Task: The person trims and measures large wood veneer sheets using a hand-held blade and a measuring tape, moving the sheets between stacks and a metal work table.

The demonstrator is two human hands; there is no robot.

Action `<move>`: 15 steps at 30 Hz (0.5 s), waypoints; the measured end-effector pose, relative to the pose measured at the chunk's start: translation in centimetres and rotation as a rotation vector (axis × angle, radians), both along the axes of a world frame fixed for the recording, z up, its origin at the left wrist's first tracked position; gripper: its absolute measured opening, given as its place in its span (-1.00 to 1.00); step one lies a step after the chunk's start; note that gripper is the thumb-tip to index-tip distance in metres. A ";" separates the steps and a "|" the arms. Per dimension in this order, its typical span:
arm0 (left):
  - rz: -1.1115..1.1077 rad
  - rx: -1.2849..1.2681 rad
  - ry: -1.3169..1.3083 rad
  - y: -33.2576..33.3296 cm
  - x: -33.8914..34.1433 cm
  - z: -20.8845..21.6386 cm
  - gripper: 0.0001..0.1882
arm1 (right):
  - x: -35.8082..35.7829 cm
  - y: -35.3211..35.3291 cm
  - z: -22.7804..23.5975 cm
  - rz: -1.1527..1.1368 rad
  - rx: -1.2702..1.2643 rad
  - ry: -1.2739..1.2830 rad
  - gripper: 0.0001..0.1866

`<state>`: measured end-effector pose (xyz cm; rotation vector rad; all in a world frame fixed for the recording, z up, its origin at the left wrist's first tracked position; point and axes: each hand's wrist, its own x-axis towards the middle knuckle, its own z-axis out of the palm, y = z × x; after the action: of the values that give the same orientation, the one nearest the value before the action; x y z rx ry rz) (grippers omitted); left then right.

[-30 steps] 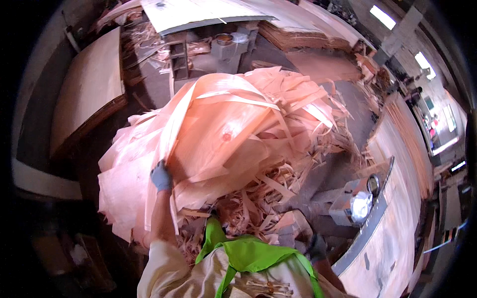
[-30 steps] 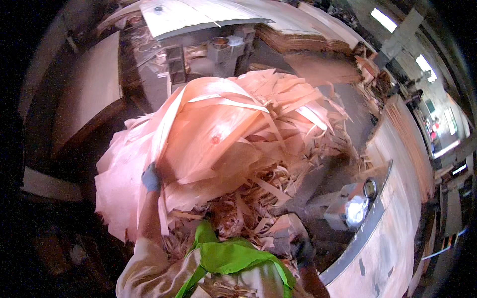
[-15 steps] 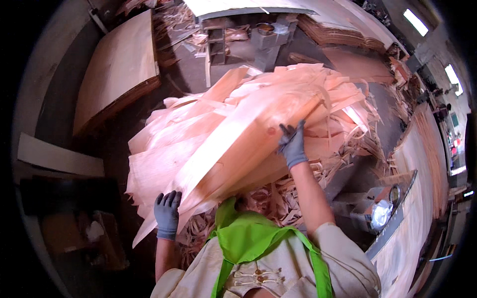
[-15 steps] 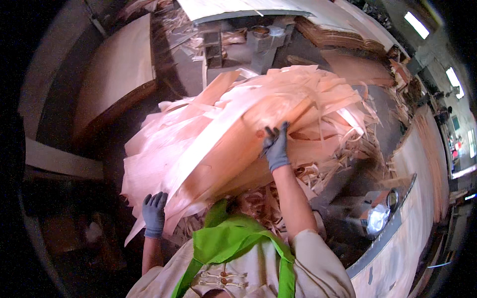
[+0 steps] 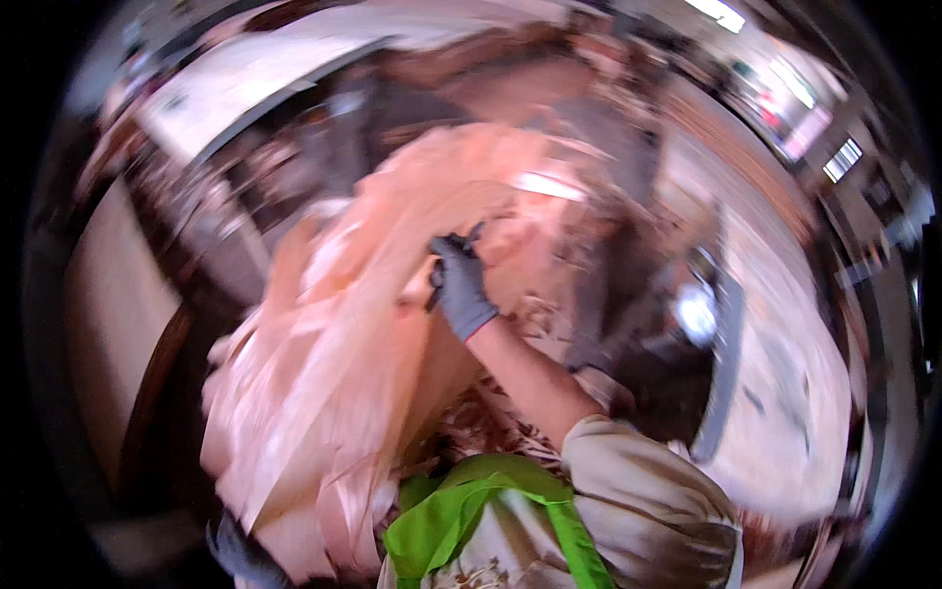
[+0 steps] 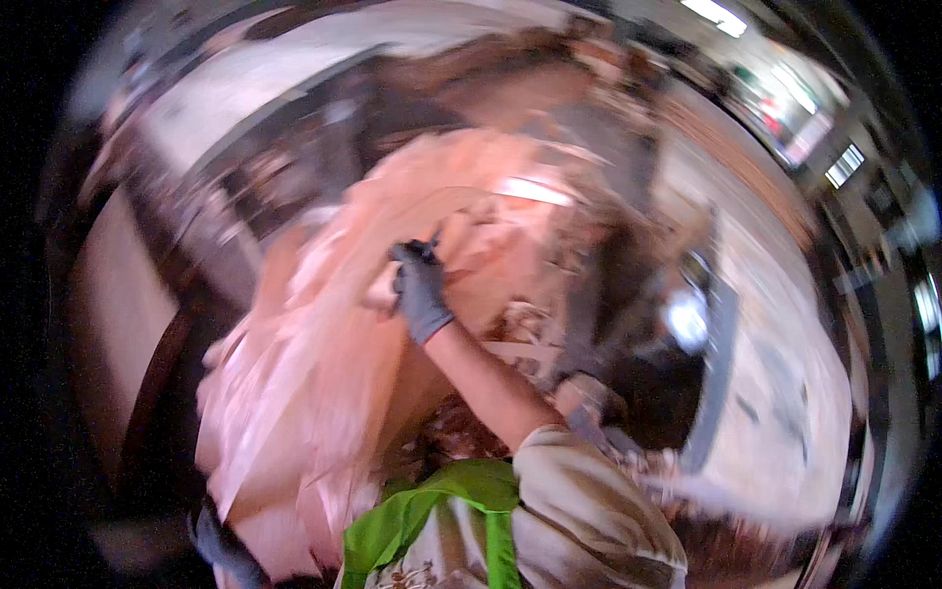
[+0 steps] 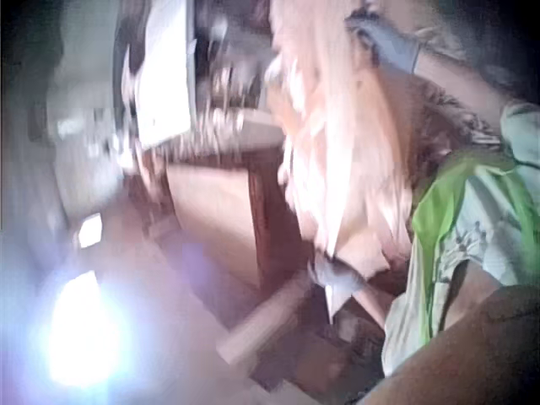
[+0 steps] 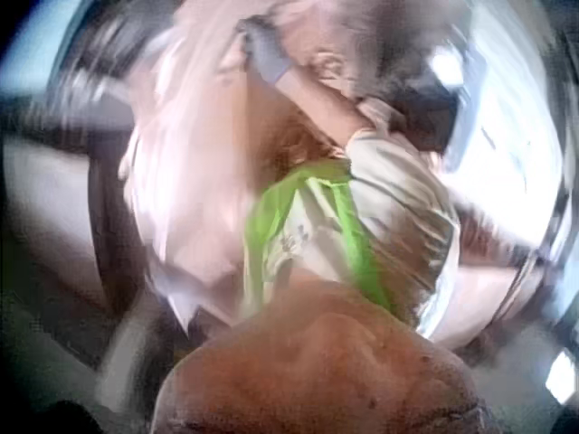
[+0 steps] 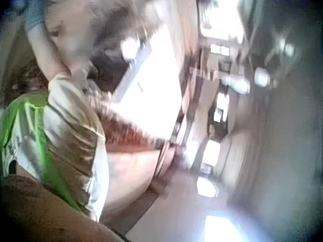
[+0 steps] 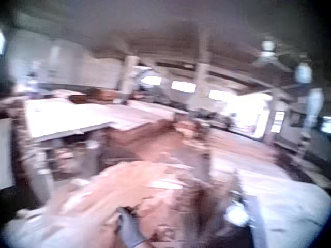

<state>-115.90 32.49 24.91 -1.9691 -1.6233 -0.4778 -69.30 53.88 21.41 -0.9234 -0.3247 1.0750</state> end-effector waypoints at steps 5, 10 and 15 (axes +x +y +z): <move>-0.385 0.189 -0.121 10.4 13.3 6.5 -0.79 | 10.3 -15.1 5.5 -0.435 0.208 0.009 -0.85; -0.657 0.284 -0.218 13.5 22.8 8.1 -0.84 | 15.2 -28.9 9.8 -0.718 0.353 -0.108 -0.86; -0.805 0.170 -0.079 20.5 27.8 3.3 -0.71 | 18.0 -45.5 10.0 -1.019 0.365 -0.181 -0.83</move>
<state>-88.06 52.96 28.19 -2.4280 -0.7251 -0.9584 -51.33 8.38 31.38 -0.7043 -0.1472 -0.0098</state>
